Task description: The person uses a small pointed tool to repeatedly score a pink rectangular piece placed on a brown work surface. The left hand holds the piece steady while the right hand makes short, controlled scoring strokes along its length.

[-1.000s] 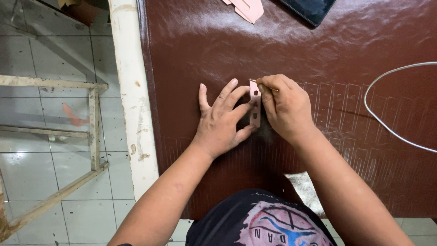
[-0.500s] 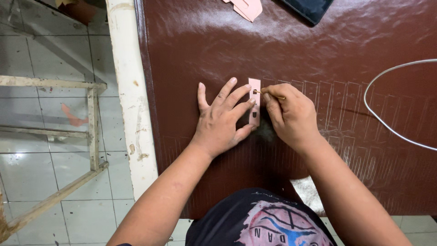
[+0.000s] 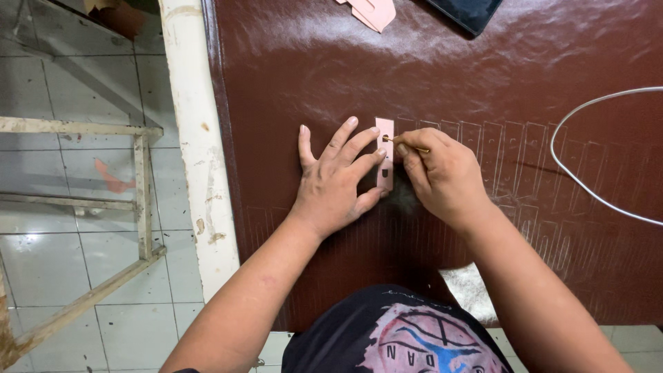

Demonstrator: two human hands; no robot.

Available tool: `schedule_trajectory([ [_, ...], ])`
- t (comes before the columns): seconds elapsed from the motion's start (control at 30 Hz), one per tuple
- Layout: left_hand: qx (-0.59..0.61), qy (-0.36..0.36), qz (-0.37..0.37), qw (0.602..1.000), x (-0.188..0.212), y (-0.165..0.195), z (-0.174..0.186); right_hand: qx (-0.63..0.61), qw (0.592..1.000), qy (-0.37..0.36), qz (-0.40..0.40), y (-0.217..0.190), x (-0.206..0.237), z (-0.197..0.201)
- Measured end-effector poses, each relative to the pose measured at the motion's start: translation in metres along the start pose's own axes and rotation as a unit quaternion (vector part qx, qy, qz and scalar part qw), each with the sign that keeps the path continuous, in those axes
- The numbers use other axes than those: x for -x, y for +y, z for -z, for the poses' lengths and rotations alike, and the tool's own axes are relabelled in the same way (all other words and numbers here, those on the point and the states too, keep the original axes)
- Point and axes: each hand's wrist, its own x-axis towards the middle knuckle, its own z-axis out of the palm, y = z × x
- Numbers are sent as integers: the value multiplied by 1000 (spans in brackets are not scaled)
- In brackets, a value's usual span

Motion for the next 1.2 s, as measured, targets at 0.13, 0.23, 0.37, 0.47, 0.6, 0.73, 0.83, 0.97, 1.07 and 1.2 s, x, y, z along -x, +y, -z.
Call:
schedule_trajectory([
  [0.13,1,6,-2,1000,-1,0,-1,-21,1000,3,-17,1,4,5],
  [0.23,7,9,-2,1000,1,0,-1,-10,999,-6,-47,-3,16,7],
  [0.37,2,12,-5,1000,1,-1,-2,-7,998,-43,-49,-7,29,6],
  [0.47,2,7,-2,1000,1,-1,-3,-23,998,-42,-38,-8,34,4],
  [0.6,4,-6,6,1000,0,-1,-4,-33,999,-34,-12,-10,38,1],
  [0.73,-6,-8,6,1000,0,-1,-3,34,997,-55,37,-12,40,6],
  [0.83,-5,-3,4,1000,0,0,-3,65,996,-38,50,-14,40,6],
  [0.97,-3,1,3,1000,0,0,-2,69,996,-33,48,-17,43,0],
  [1.07,-3,2,2,1000,0,0,-3,10,999,-46,8,-15,43,0],
  [1.2,-7,-1,-1,1000,1,-1,-2,-39,997,-50,-52,-12,43,4],
])
